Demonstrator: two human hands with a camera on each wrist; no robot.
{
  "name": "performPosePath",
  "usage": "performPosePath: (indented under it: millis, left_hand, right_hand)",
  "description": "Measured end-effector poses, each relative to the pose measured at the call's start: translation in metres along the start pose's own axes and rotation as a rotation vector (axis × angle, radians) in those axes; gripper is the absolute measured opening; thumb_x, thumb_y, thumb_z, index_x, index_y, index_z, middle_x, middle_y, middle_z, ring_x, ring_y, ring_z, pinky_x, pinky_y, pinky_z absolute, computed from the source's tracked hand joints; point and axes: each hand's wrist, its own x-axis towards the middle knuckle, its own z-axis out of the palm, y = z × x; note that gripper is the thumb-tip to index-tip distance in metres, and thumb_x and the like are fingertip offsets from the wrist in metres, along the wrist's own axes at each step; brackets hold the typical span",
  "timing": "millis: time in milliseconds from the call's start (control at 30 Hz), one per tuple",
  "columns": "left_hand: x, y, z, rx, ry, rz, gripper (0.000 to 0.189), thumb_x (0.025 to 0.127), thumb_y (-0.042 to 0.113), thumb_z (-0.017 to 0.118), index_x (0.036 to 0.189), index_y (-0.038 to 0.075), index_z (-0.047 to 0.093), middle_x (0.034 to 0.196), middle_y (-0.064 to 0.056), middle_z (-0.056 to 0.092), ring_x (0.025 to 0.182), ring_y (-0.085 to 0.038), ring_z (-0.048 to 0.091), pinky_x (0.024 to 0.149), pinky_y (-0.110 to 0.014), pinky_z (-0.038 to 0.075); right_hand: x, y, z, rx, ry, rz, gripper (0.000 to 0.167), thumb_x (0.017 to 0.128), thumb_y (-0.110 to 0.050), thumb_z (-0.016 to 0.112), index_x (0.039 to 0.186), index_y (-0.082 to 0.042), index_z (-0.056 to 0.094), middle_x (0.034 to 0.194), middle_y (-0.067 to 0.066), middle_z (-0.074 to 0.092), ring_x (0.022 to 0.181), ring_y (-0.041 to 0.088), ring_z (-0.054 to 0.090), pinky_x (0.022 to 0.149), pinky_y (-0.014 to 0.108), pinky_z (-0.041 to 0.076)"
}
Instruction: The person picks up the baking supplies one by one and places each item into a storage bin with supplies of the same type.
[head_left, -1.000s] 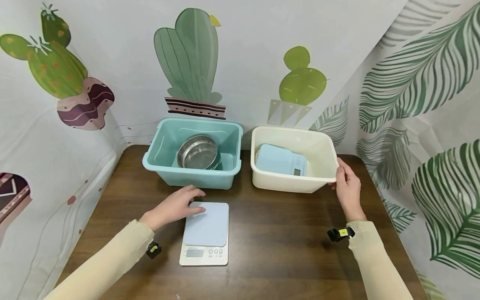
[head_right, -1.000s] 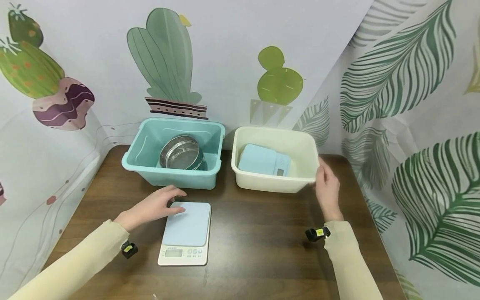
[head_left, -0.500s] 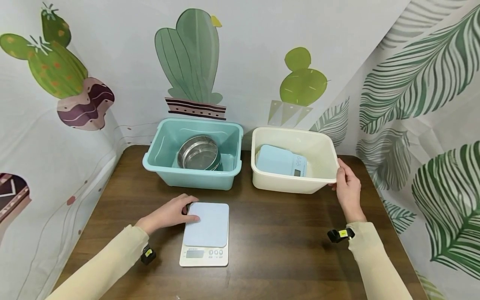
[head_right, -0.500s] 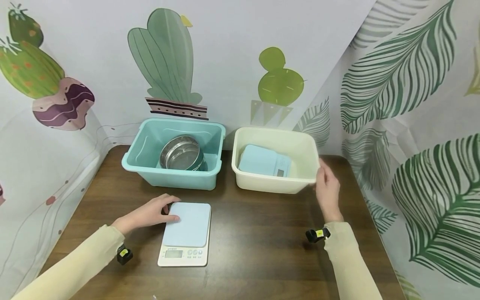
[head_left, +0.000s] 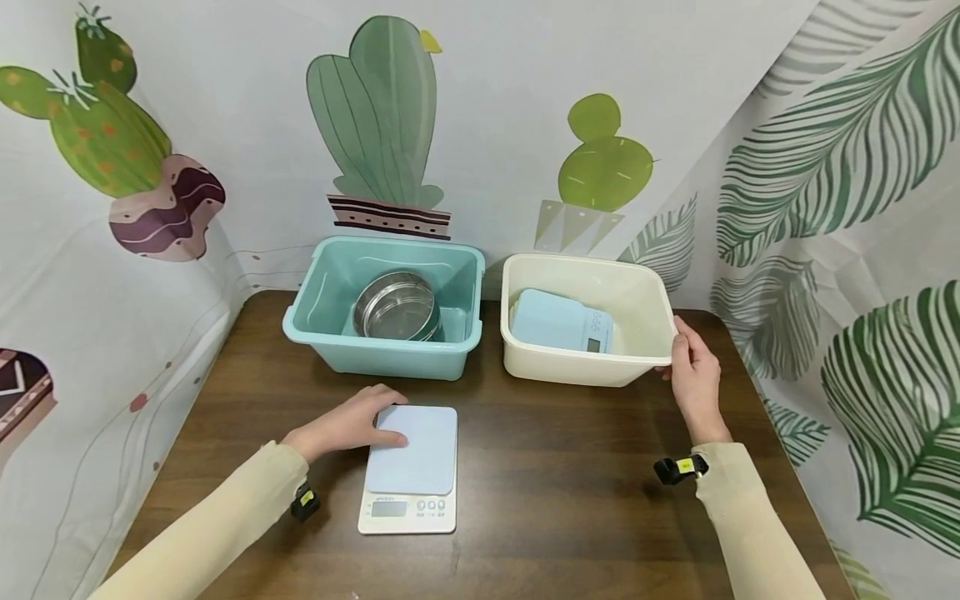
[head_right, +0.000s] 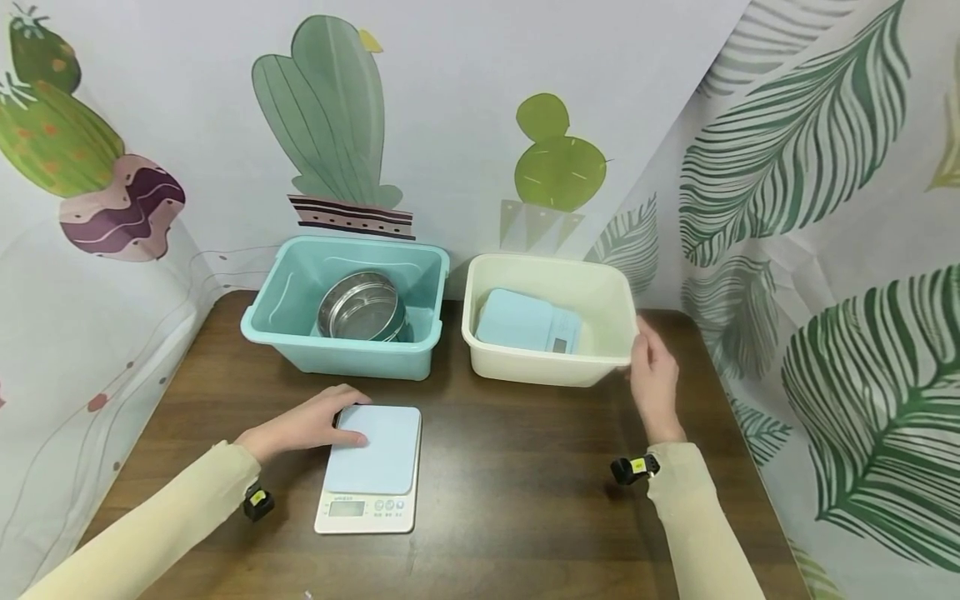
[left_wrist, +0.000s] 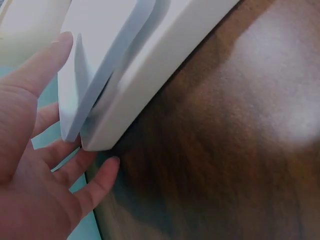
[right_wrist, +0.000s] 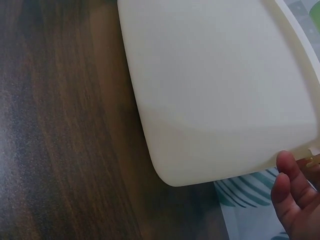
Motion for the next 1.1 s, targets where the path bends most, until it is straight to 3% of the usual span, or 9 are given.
performPosePath:
  millis: [133,333,533,633,767,1000,1100]
  left_hand:
    - [0.005,0.003,0.001,-0.01,-0.013,0.0,0.063,0.085,0.048,0.085,0.132,0.013,0.064,0.132,-0.009,0.06,0.121,-0.027,0.052,0.105,-0.051,0.046]
    - [0.012,0.013,0.0,0.035,-0.006,0.042,0.057,0.084,0.048,0.086,0.126,0.016,0.065,0.126,-0.007,0.062,0.115,-0.026,0.054,0.1,-0.05,0.047]
    - [0.018,0.021,-0.001,0.075,0.004,0.1,0.053,0.083,0.049,0.086,0.115,0.012,0.064,0.111,-0.004,0.062,0.1,-0.022,0.055,0.09,-0.048,0.049]
    - [0.019,0.019,0.0,0.066,0.004,0.113,0.054,0.083,0.049,0.087,0.112,0.011,0.062,0.107,-0.003,0.061,0.096,-0.021,0.054,0.087,-0.047,0.049]
    - [0.02,0.019,-0.001,0.036,-0.019,0.074,0.052,0.082,0.044,0.089,0.111,0.01,0.061,0.106,-0.002,0.061,0.094,-0.019,0.055,0.088,-0.042,0.049]
    - [0.019,0.018,-0.007,-0.068,-0.065,0.034,0.046,0.086,0.038,0.087,0.106,0.011,0.055,0.094,0.0,0.061,0.086,-0.014,0.055,0.079,-0.032,0.047]
    - [0.017,0.017,-0.011,-0.117,-0.096,0.04,0.043,0.089,0.041,0.084,0.101,0.012,0.054,0.086,0.001,0.056,0.082,-0.014,0.053,0.073,-0.03,0.044]
  right_hand:
    - [0.002,0.002,0.001,-0.004,-0.002,0.003,0.042,0.111,-0.026,0.045,0.149,-0.013,0.06,0.077,-0.011,0.066,0.056,0.005,0.061,0.053,0.017,0.049]
    - [0.003,-0.003,0.001,-0.015,0.001,0.0,0.042,0.111,-0.027,0.045,0.148,-0.014,0.061,0.088,0.007,0.069,0.057,0.009,0.063,0.054,0.018,0.049]
    - [0.003,-0.003,0.002,-0.019,0.0,0.007,0.043,0.111,-0.027,0.045,0.148,-0.013,0.061,0.081,0.001,0.069,0.055,0.006,0.062,0.053,0.017,0.049]
    - [0.003,-0.002,0.002,-0.015,0.0,0.007,0.043,0.111,-0.027,0.045,0.148,-0.013,0.061,0.082,0.006,0.07,0.055,0.006,0.062,0.053,0.017,0.049]
    - [0.002,-0.002,0.003,-0.011,0.003,0.003,0.042,0.111,-0.027,0.045,0.148,-0.014,0.061,0.088,0.016,0.07,0.056,0.007,0.062,0.053,0.017,0.049]
    - [0.001,-0.002,0.002,0.022,0.009,0.017,0.042,0.111,-0.026,0.046,0.148,-0.014,0.061,0.071,-0.014,0.065,0.055,0.007,0.062,0.052,0.019,0.05]
    - [0.0,-0.002,0.002,0.032,0.007,0.018,0.042,0.111,-0.026,0.046,0.148,-0.013,0.061,0.07,-0.017,0.063,0.054,0.007,0.063,0.052,0.018,0.049]
